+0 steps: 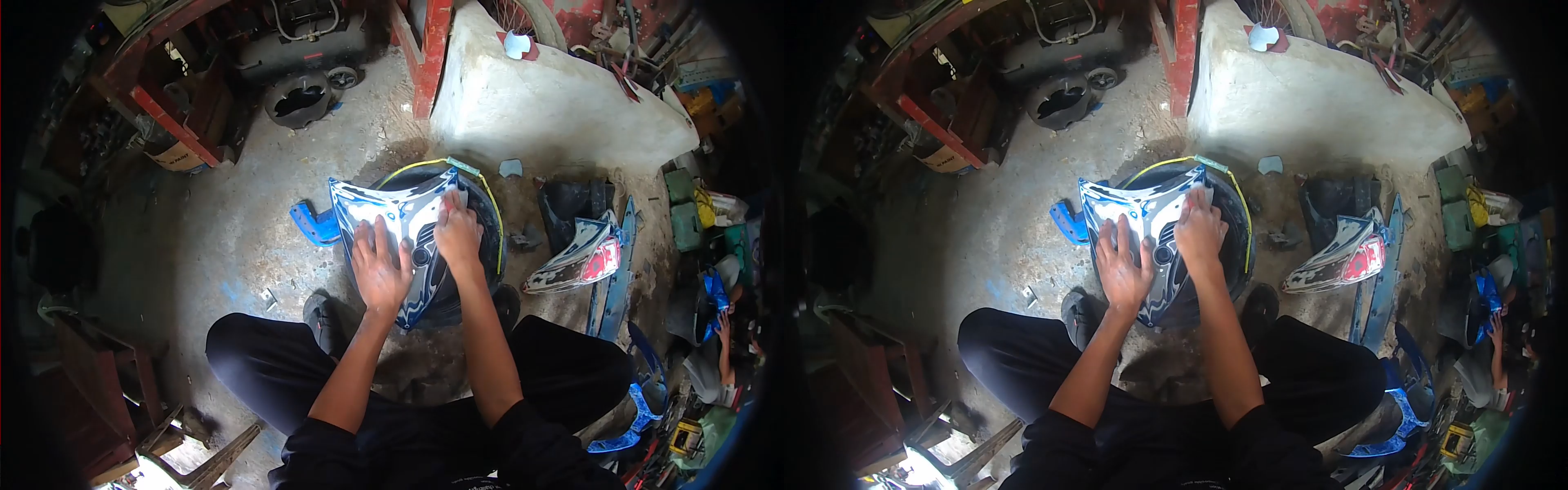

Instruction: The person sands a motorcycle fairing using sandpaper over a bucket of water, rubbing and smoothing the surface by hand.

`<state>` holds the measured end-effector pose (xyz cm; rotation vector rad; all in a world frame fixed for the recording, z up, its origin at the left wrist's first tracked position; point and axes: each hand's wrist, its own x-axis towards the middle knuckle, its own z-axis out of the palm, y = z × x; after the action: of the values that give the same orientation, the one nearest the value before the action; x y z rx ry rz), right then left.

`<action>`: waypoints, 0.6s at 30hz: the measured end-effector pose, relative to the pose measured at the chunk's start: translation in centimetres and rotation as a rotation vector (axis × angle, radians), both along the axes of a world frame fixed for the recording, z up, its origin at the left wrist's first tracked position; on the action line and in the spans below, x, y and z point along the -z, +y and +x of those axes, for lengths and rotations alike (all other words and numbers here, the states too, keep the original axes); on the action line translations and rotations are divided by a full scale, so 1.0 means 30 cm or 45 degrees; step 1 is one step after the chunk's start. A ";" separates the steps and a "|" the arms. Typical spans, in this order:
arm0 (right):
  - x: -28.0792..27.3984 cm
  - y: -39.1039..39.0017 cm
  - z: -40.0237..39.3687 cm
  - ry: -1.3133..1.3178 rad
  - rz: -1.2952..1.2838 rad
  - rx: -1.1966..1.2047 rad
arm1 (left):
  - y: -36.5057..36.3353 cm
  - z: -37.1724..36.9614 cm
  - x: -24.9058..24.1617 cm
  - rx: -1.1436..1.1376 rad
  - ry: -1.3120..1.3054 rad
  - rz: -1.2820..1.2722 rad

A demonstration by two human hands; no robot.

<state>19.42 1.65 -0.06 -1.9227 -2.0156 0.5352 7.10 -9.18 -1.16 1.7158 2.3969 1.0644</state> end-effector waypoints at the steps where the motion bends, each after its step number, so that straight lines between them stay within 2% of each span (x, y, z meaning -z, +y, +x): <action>1: -0.009 -0.039 -0.002 -0.005 0.005 -0.005 | 0.001 0.002 0.000 -0.005 -0.005 0.005; 3: -0.021 -0.119 -0.014 -0.122 0.061 -0.053 | 0.000 -0.001 0.000 0.001 0.000 -0.004; 5: -0.035 -0.129 -0.022 -0.099 0.054 -0.032 | -0.003 0.002 0.002 0.001 -0.010 -0.006; 7: -0.079 -0.086 -0.033 -0.117 -0.060 -0.033 | 0.000 -0.008 0.003 0.006 -0.015 -0.002; 8: -0.012 -0.044 -0.031 0.003 0.040 0.026 | -0.002 -0.008 0.006 0.006 -0.008 0.004; 12: -0.021 0.041 -0.022 -0.050 0.007 0.002 | 0.005 -0.006 -0.003 0.006 0.027 0.032; 15: -0.021 -0.029 -0.010 -0.204 -0.007 -0.097 | -0.002 0.000 0.002 0.003 0.029 0.059; 18: -0.040 -0.093 -0.020 -0.183 -0.030 -0.117 | -0.001 -0.004 0.003 0.004 0.005 0.024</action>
<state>18.82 -1.14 1.14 -1.9401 -2.2049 0.4562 6.97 -9.21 -1.25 1.7285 2.3933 1.0873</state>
